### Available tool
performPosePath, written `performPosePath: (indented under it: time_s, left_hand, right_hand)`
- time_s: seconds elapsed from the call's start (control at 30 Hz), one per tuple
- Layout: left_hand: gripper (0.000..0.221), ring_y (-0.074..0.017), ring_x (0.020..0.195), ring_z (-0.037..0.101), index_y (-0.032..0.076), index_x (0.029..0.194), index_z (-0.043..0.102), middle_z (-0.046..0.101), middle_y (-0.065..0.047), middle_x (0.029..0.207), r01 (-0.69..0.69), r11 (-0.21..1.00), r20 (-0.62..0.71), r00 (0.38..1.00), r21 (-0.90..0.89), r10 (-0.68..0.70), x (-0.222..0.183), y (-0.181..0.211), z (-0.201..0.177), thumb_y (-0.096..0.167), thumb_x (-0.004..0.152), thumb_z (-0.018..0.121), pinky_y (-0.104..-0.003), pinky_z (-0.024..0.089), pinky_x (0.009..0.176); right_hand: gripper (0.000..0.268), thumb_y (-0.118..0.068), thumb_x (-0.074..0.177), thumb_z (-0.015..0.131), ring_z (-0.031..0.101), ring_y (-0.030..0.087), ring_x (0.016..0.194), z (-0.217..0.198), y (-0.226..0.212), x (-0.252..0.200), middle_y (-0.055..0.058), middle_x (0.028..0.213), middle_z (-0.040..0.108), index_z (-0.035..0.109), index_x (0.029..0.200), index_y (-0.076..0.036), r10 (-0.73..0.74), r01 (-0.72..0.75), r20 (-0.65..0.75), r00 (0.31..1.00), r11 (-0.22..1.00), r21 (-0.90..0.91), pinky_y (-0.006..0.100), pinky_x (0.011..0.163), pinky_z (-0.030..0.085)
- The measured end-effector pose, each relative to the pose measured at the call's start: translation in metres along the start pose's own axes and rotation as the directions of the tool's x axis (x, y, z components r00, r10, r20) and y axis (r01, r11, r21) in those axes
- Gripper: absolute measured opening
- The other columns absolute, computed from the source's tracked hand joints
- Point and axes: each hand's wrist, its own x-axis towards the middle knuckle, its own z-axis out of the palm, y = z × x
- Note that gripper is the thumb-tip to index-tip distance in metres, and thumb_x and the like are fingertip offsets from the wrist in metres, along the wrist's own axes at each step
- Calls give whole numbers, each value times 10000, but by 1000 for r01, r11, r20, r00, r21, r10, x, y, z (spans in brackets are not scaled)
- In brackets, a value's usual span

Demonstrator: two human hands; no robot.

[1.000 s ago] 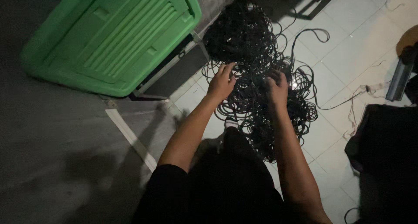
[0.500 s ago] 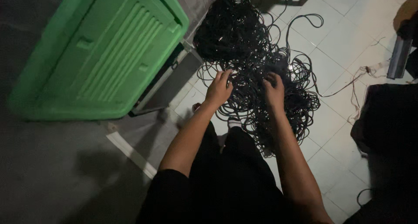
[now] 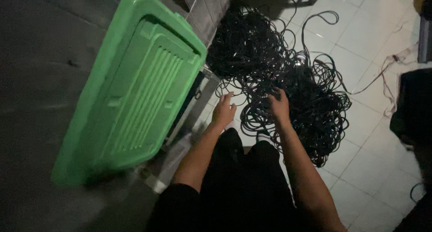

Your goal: The person coils a cable by hand from a pile on the floor, wraps it into a loop, and places the coiled cable into a large white plastic bin.

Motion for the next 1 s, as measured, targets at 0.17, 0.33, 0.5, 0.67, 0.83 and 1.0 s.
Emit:
performPosePath:
  time_s: [0.17,0.33,0.5,0.67,0.83,1.0]
  left_hand:
    - [519,-379,1059,662,116,1453,482,556,-191,1341,134,991,25,991,20,-135,20,-35,-3,187,947,576,-484,539,890]
    - [545,-444,1087,618,102,1454,477,541,-234,1320,42,999,-17,999,32,-42,32,-61,21,176,930,608,-511,531,874]
    - [537,-441,1073,634,136,1451,480,559,-216,1322,159,987,55,986,2,-159,32,-79,52,192,927,587,-522,531,893]
    - [548,-454,1109,602,138,1449,486,531,-228,1348,196,980,28,980,36,-197,59,-92,74,190,917,607,-535,523,888]
    - [531,-434,1168,585,125,1440,501,555,-201,1329,155,986,-30,988,69,-153,119,-117,103,184,923,607,-519,513,943]
    - [518,-422,1209,566,111,1388,562,566,-177,1371,51,977,-186,983,206,-12,194,-152,147,180,881,647,-496,508,986]
  right_hand:
    - [431,-97,901,642,670,194,989,28,6,-10,112,1153,704,589,1323,-23,95,-98,-41,995,992,-74,309,813,546]
    - [417,-75,895,653,679,208,980,36,24,4,135,1142,706,608,1304,-10,3,-6,-23,1000,988,-151,314,837,561]
    - [472,-96,888,664,668,230,1018,34,68,30,150,1188,692,589,1348,-19,116,-125,-51,992,959,-255,334,870,532]
    - [495,-104,867,661,699,295,1154,27,116,87,203,1248,718,587,1342,13,57,-28,98,994,961,-275,358,997,521]
    - [569,-184,896,722,574,438,1242,35,164,168,296,1332,598,537,1387,36,-255,298,155,955,802,-518,444,1055,455]
    - [572,-190,852,716,582,441,1189,61,202,240,271,1259,619,561,1375,-15,-161,231,169,972,765,-601,478,1018,474]
